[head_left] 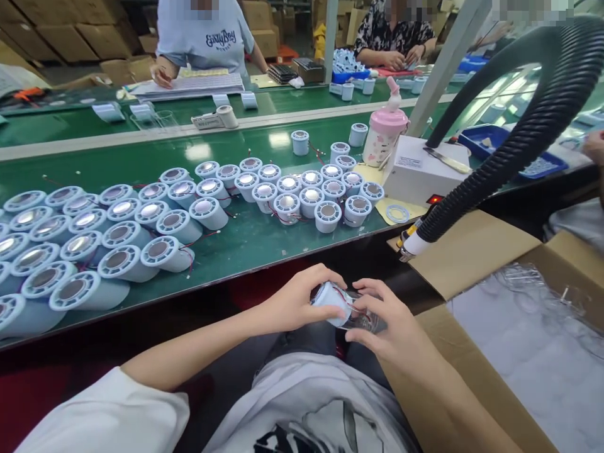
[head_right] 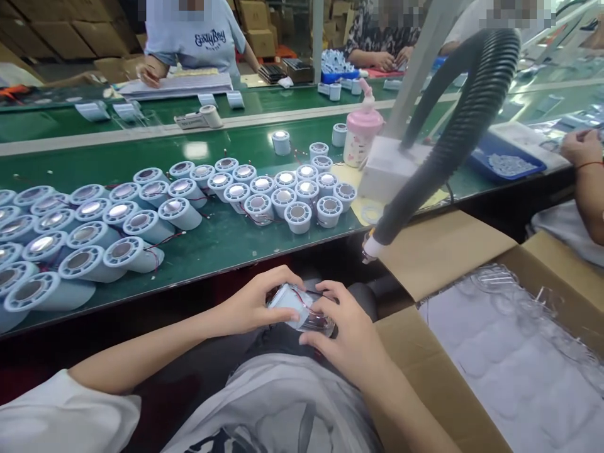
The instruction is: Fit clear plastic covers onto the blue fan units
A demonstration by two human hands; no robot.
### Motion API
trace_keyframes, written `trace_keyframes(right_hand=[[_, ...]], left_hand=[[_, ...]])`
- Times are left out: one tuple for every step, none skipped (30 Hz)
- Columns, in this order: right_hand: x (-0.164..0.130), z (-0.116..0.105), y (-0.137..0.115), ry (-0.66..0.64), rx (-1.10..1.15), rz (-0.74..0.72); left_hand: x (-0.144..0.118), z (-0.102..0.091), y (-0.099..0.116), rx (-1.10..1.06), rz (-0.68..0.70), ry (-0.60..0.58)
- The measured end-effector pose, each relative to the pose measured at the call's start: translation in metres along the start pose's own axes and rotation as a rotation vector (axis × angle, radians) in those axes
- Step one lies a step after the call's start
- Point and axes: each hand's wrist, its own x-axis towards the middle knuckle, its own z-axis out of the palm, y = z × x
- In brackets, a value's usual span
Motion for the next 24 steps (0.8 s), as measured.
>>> trace_keyframes(right_hand=[[0.000,-0.001,-0.002,-0.002,0.083,0.041],[0.000,-0.002,-0.003,0.010,0.152,0.075],[0.001,-0.003,-0.004,0.023,0.211,0.106],[0.001,-0.005,-0.004,0.033,0.265,0.138],[0.002,-0.006,-0.003,0.040,0.320,0.172],[0.002,-0.007,-0.002,0.051,0.373,0.206],[0.002,-0.008,-0.001,0.064,0.421,0.233],[0.003,-0.008,0.001,0.082,0.461,0.253],[0.003,-0.009,0.003,0.105,0.497,0.268],[0.003,-0.009,0.005,0.126,0.533,0.281],[0.004,-0.010,0.007,0.141,0.575,0.298],[0.004,-0.010,0.009,0.146,0.625,0.318],[0.005,-0.010,0.011,0.151,0.683,0.341],[0.005,-0.011,0.013,0.153,0.741,0.368],[0.006,-0.012,0.015,0.153,0.791,0.394],[0.005,-0.012,0.017,0.153,0.826,0.409],[0.005,-0.014,0.018,0.144,0.843,0.403],[0.004,-0.015,0.019,0.117,0.836,0.373],[0.002,-0.016,0.019,0.072,0.795,0.325],[-0.001,-0.018,0.018,0.026,0.721,0.264],[-0.004,-0.019,0.017,-0.010,0.620,0.200],[-0.007,-0.020,0.016,-0.030,0.507,0.140],[-0.011,-0.021,0.014,-0.033,0.401,0.091],[-0.014,-0.022,0.013,-0.021,0.316,0.053]], left_hand=[[0.000,0.003,-0.003,-0.015,0.002,0.022],[0.000,0.005,-0.006,-0.022,0.008,0.033],[0.000,0.007,-0.009,-0.024,0.022,0.038],[0.000,0.009,-0.012,-0.025,0.042,0.041],[0.001,0.010,-0.015,-0.026,0.067,0.041],[0.001,0.011,-0.018,-0.028,0.092,0.035],[0.001,0.012,-0.020,-0.031,0.115,0.022],[0.002,0.012,-0.022,-0.040,0.134,0.003],[0.002,0.012,-0.022,-0.057,0.150,-0.020],[0.002,0.013,-0.022,-0.082,0.162,-0.043],[0.002,0.013,-0.022,-0.112,0.169,-0.062],[0.002,0.013,-0.020,-0.146,0.167,-0.077],[0.002,0.014,-0.018,-0.178,0.153,-0.092],[0.002,0.015,-0.016,-0.208,0.126,-0.108],[0.001,0.016,-0.014,-0.239,0.091,-0.124],[0.001,0.017,-0.013,-0.277,0.052,-0.136],[0.001,0.018,-0.011,-0.324,0.015,-0.145],[0.001,0.019,-0.010,-0.384,-0.015,-0.147],[0.001,0.020,-0.010,-0.457,-0.036,-0.145],[0.000,0.021,-0.010,-0.534,-0.053,-0.140],[-0.001,0.022,-0.010,-0.602,-0.072,-0.136],[-0.002,0.023,-0.011,-0.654,-0.090,-0.133],[-0.003,0.023,-0.011,-0.692,-0.108,-0.133],[-0.005,0.023,-0.010,-0.717,-0.128,-0.139]])
